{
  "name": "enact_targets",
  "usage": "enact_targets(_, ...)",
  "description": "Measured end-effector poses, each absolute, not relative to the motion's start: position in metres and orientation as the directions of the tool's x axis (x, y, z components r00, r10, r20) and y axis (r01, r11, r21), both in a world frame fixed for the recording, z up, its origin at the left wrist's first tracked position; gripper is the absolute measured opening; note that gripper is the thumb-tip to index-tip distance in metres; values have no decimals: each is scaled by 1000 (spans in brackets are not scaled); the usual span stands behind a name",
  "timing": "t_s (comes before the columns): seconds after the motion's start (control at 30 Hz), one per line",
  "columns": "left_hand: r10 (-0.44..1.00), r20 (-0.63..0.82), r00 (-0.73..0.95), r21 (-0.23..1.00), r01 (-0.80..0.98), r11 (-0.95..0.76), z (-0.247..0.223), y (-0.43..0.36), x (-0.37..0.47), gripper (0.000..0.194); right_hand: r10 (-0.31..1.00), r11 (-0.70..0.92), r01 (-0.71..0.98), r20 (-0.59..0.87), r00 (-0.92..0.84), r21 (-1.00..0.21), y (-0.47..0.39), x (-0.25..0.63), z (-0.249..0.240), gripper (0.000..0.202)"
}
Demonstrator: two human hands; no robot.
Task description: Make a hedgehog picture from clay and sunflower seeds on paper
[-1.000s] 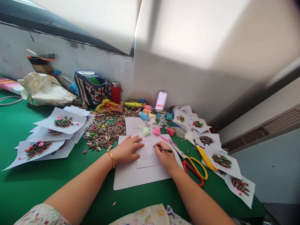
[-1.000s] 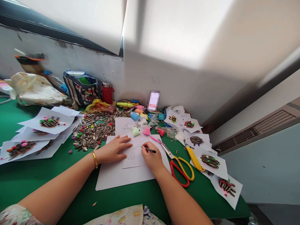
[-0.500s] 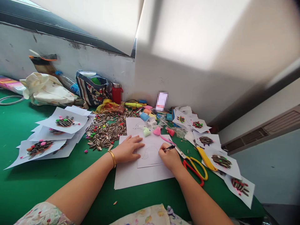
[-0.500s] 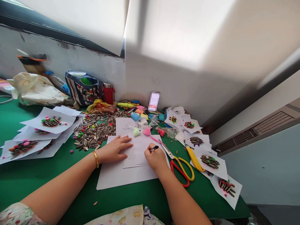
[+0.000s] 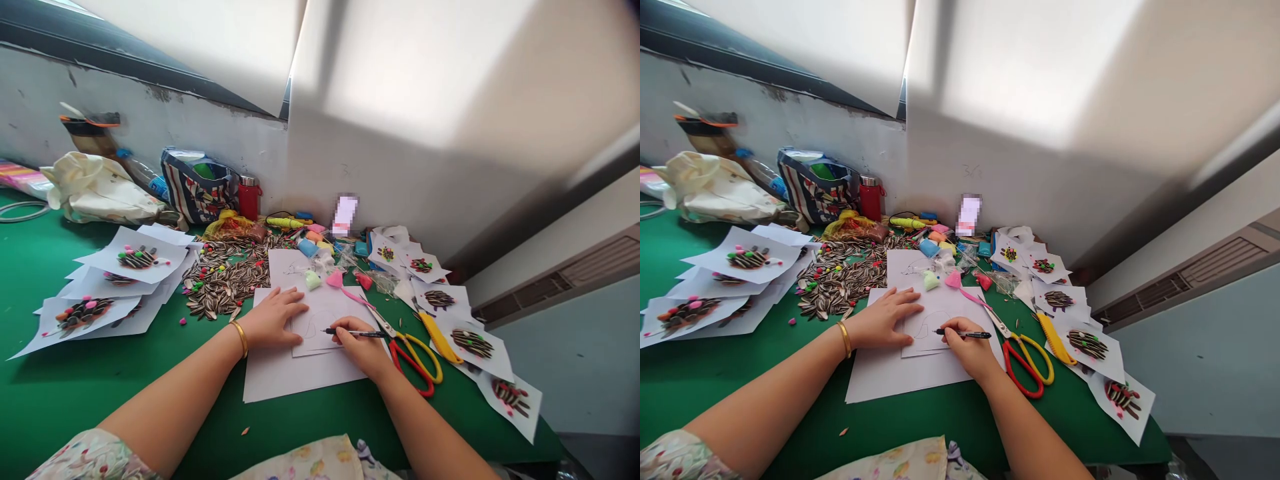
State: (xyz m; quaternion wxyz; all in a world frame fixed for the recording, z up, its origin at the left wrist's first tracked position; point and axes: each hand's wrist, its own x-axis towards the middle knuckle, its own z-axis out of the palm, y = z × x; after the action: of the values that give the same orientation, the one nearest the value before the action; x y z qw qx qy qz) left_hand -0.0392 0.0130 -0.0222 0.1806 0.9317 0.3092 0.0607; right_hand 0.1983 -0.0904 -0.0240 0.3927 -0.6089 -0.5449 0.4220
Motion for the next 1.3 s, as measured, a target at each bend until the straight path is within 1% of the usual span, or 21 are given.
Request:
enact_targets(0.07,600,0,800,378,555,-741,-23,13,-39,78,993,-108,336,-89,71,-936,-90,193,-30,20)
enact_targets(0.13,601,1,799,377,557,-740,-23,14,-39,79,994,-103,345,-86,64,-933,-89,189,-33,18)
enact_targets(0.3,597,8,802,380,550,-744,-25,14,-40,80,995,-92,361,-75,59,-928,-87,187,-37,17)
enact_targets(0.6,598,-4,802,379,554,-741,-25,15,-40,79,997,-49,459,-15,78,-887,-86,189,-42,18)
enact_targets(0.8,597,-12,802,373,557,-742,-24,14,-40,80,983,-98,511,-4,181,-854,-85,198,-43,19)
enact_targets(0.97,599,-13,800,386,557,-735,-24,15,-40,79,969,-158,531,-27,246,-833,-84,208,-41,19)
enact_targets(1.3,594,4,804,391,545,-741,-27,16,-41,80,953,-183,529,-19,301,-829,-79,217,-37,18)
